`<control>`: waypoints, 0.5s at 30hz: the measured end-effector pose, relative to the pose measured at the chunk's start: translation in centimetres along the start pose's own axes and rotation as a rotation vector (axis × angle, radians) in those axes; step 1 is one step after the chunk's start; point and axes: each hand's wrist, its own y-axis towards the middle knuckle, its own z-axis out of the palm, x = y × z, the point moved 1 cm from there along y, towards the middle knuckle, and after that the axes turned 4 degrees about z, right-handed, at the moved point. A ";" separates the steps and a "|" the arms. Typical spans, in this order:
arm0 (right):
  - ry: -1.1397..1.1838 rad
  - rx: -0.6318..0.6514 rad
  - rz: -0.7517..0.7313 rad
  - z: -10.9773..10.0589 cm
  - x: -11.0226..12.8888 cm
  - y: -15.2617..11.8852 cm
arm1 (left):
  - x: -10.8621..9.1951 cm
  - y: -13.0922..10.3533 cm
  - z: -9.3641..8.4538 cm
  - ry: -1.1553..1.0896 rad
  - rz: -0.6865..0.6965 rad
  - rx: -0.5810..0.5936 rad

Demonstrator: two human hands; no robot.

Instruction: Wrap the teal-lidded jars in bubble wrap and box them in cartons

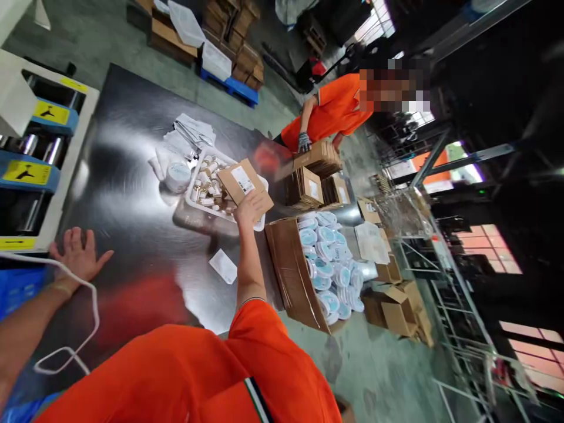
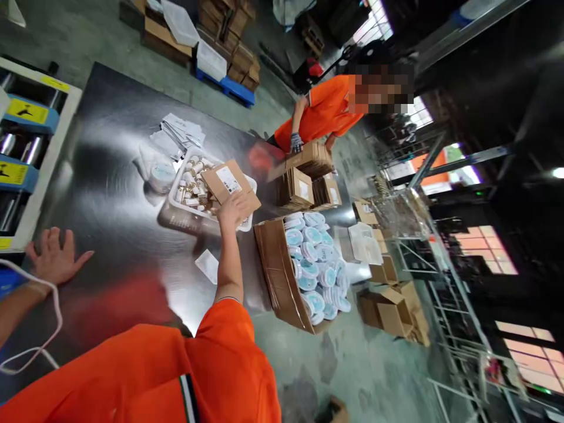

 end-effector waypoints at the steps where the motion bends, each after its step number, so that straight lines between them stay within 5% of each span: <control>1: -0.010 0.017 0.003 0.0 -1.9 -0.1 | 0.1 0.3 -0.2 0.008 -0.013 0.036; 5: 0.011 -0.027 -0.064 -1.1 -4.8 -2.0 | -1.9 1.2 -3.8 -0.086 -0.041 0.184; 7: 0.014 -0.110 -0.111 -2.6 -5.2 -4.2 | -4.5 0.4 -7.4 -0.178 0.021 0.048; 10: -0.027 -0.212 -0.380 -4.5 -5.2 -10.0 | -8.7 -2.2 -13.5 -0.224 0.271 -0.349; 12: -0.054 -0.133 -0.676 -4.7 -4.5 -15.0 | -10.6 -4.2 -16.3 -0.177 0.472 -0.470; 15: -0.078 0.176 -0.910 -3.5 -2.6 -21.1 | -10.9 -6.1 -17.3 -0.157 0.640 -0.385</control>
